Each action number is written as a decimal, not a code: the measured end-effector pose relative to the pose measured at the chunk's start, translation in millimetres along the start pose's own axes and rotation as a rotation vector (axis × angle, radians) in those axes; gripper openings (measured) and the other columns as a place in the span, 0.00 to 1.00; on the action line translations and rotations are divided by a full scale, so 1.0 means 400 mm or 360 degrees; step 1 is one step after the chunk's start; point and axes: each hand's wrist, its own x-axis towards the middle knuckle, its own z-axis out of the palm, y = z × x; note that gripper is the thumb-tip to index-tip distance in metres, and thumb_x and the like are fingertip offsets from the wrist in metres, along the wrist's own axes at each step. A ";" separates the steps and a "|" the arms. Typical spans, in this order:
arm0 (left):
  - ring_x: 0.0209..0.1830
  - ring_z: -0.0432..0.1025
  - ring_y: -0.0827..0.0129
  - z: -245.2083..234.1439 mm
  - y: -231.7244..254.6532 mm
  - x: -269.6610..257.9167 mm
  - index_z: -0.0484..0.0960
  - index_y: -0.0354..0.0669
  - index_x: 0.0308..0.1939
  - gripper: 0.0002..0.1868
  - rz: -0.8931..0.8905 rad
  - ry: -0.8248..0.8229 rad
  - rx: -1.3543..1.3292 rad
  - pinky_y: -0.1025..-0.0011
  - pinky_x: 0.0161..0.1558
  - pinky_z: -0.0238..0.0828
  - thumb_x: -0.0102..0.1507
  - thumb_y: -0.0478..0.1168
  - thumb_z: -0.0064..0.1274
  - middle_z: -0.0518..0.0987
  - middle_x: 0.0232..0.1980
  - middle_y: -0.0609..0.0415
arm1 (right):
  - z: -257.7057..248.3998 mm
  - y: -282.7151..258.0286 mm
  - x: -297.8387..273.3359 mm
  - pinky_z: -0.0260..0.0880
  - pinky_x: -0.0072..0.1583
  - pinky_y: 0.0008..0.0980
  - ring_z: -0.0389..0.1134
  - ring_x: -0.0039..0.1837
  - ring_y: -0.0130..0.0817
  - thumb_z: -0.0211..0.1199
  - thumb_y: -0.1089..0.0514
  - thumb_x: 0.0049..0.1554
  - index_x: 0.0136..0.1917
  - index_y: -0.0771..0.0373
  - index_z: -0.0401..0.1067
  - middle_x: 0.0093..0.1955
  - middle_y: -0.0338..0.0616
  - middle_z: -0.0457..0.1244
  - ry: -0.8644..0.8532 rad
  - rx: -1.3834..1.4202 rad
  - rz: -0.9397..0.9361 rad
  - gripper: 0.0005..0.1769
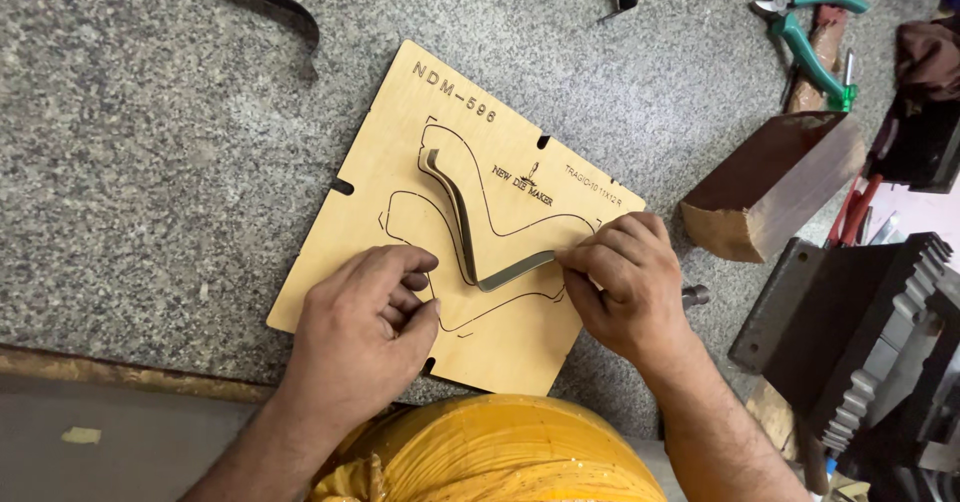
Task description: The person repeatedly bends a metal strip using a manual press and a wooden template, checking the curvature against the template after each press. The person also uses a hammer to tap the strip on a metal anvil. The process is iterative, with the person adjusting the strip's position and re-pressing it multiple times.
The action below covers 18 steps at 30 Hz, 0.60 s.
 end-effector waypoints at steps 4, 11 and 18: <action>0.27 0.79 0.75 -0.001 -0.004 0.001 0.81 0.34 0.49 0.17 -0.0003 -0.0005 0.0042 0.78 0.28 0.80 0.55 0.29 0.63 0.82 0.42 0.50 | 0.001 0.000 0.009 0.64 0.54 0.40 0.68 0.44 0.37 0.71 0.67 0.48 0.41 0.59 0.75 0.38 0.38 0.67 -0.0012 -0.0040 0.0023 0.09; 0.37 0.80 0.71 0.008 0.067 0.010 0.81 0.39 0.55 0.29 -0.0064 -0.0234 0.0084 0.71 0.39 0.80 0.49 0.34 0.71 0.86 0.44 0.52 | -0.024 -0.040 -0.070 0.65 0.52 0.34 0.69 0.44 0.36 0.73 0.66 0.49 0.40 0.60 0.74 0.39 0.39 0.68 0.0224 0.0372 0.0361 0.08; 0.39 0.78 0.65 0.194 0.175 -0.046 0.87 0.37 0.42 0.16 0.0839 -0.0413 -0.0279 0.68 0.42 0.76 0.50 0.31 0.71 0.85 0.41 0.50 | 0.016 -0.079 -0.292 0.69 0.59 0.35 0.70 0.56 0.35 0.72 0.67 0.56 0.48 0.67 0.76 0.51 0.46 0.70 0.0657 0.1785 0.0911 0.08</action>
